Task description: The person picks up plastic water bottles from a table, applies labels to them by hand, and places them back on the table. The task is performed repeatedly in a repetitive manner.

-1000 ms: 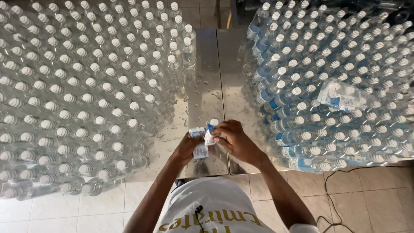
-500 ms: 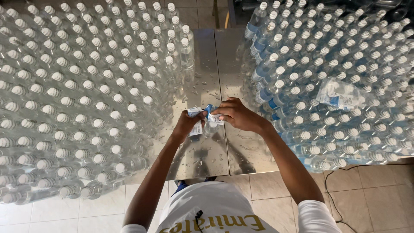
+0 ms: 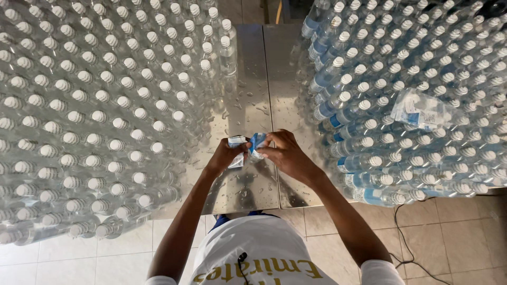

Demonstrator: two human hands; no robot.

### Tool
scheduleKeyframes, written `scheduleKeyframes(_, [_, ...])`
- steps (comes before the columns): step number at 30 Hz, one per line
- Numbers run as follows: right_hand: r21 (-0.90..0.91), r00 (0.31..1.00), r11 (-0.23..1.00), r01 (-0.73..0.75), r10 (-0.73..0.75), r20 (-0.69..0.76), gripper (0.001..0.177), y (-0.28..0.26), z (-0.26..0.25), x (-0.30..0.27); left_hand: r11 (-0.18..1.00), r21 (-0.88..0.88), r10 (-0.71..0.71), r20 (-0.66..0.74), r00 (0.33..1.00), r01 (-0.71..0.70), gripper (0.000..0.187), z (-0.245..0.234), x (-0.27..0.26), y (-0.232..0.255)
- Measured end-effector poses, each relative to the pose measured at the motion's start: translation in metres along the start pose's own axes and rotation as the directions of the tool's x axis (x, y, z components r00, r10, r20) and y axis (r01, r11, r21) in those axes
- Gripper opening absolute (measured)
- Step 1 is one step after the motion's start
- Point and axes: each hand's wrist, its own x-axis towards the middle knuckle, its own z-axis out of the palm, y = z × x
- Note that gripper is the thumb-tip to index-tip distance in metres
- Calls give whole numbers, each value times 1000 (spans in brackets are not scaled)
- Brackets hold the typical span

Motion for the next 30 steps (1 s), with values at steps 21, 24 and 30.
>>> scheduleKeyframes(21, [-190,987,979,71,-42,155,4,-43,-80,15,946,120,306,-17,952,-302,12,17,-20,66])
scheduleKeyframes(24, [-209,976,974,88,-43,212,7,-33,-80,21,964,94,251,-29,967,-248,13,21,-9,56])
scheduleKeyframes(30, [-195,942,964,183,-115,316,6,-15,-90,34,977,100,192,-19,981,-189,11,27,-1,50])
